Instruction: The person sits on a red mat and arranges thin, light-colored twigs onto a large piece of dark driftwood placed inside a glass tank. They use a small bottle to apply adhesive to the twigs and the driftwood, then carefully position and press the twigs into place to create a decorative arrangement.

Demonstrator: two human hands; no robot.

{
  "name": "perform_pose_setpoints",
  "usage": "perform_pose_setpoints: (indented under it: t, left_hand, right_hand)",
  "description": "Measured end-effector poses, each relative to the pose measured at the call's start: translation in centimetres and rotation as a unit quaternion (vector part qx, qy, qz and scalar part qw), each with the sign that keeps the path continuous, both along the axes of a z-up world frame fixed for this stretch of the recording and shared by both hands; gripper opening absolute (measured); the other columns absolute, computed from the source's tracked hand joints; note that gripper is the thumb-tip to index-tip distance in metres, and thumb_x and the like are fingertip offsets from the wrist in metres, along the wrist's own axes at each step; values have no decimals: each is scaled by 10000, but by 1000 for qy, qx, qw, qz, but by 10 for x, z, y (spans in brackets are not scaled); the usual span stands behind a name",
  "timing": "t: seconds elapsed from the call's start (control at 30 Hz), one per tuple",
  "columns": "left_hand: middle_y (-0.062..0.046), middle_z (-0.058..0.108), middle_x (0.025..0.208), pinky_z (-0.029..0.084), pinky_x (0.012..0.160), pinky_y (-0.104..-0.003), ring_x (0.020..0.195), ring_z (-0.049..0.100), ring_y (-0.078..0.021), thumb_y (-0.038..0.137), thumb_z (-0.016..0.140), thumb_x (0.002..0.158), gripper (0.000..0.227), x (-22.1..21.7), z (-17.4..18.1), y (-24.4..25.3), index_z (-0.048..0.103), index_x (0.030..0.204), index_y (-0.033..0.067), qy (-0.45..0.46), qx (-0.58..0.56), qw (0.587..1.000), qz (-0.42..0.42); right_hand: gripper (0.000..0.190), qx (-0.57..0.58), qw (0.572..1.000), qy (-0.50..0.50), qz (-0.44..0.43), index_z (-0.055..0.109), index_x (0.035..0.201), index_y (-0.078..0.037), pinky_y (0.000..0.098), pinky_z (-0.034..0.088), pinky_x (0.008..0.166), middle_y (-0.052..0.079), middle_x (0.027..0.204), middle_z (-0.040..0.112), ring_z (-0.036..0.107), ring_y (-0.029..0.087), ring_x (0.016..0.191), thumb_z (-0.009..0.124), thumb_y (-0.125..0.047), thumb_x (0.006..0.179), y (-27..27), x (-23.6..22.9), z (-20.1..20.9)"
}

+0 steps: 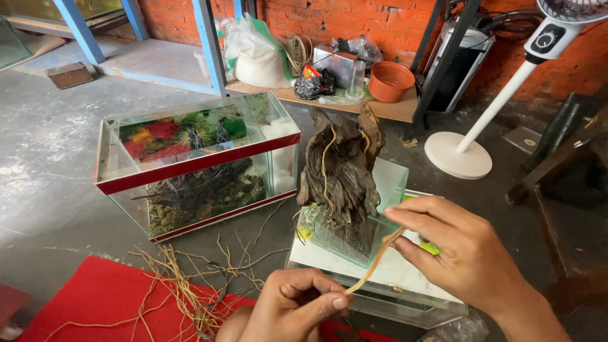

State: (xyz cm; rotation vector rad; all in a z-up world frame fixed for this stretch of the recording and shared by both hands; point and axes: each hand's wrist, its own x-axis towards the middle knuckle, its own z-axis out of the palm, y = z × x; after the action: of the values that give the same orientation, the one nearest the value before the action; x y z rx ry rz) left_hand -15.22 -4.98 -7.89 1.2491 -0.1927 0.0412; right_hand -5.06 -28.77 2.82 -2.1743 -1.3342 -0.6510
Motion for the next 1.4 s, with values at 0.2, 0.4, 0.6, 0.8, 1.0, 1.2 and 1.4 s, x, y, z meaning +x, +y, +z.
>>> perform_pose_setpoints:
  t: [0.2, 0.4, 0.6, 0.8, 1.0, 1.2, 1.4]
  left_hand:
    - [-6, 787, 783, 331, 468, -234, 555, 477, -20, 203, 851, 937, 94, -10, -11, -4, 843, 893, 120, -174, 128, 973, 82]
    - [-58, 737, 843, 520, 628, -266, 649, 618, -181, 172, 790, 1011, 170, -23, 16, -20, 736, 962, 19, -422, 311, 823, 219]
    - [-62, 622, 971, 474, 703, -380, 832, 577, -233, 159, 753, 1112, 151, -36, -17, -32, 659, 1127, 42, -387, 450, 794, 130]
    - [108, 700, 1181, 132, 1164, -569, 1151, 651, -50, 446, 273, 1134, 518, -59, 22, -14, 740, 1275, 271, -89, 316, 941, -82]
    - [25, 685, 691, 444, 531, -283, 584, 587, -108, 378, 657, 1023, 302, -36, -8, -3, 767, 834, 168, -232, 202, 935, 177]
    - [-68, 745, 687, 436, 465, -225, 552, 563, -80, 132, 860, 852, 190, 16, 8, 12, 873, 969, -17, 75, -43, 985, 150]
    - [-104, 737, 666, 461, 448, -239, 571, 650, -123, 51, 876, 831, 141, 51, 22, 34, 798, 927, -16, 94, -64, 980, 161]
  right_hand:
    - [486, 93, 987, 124, -41, 720, 1267, -65, 217, 719, 757, 105, 1321, 712, 791, 126, 950, 824, -47, 792, 5, -16, -1]
    - [652, 306, 770, 559, 45, 613, 1435, -4, 413, 587, 499, 245, 986, 832, 789, 325, 588, 796, -210, 844, -31, -27, -87]
    - [308, 308, 723, 596, -163, 878, 1070, 229, 419, 521, 391, 414, 720, 884, 622, 340, 375, 809, 103, 798, -17, -63, -92]
    - [330, 368, 684, 626, -63, 775, 1179, 206, 421, 479, 296, 364, 678, 770, 602, 292, 349, 690, 84, 884, -36, -49, -109]
    - [276, 353, 710, 548, -267, 866, 1052, 223, 477, 612, 486, 421, 579, 782, 673, 411, 441, 821, 182, 782, 15, -72, -60]
    - [169, 161, 966, 166, -116, 814, 923, -119, 205, 619, 617, -26, 782, 851, 726, -9, 617, 890, -152, 776, 68, -73, -76]
    - [188, 147, 973, 158, -83, 800, 1028, -58, 241, 612, 638, 21, 832, 810, 737, 58, 668, 838, -135, 862, 97, -42, -69]
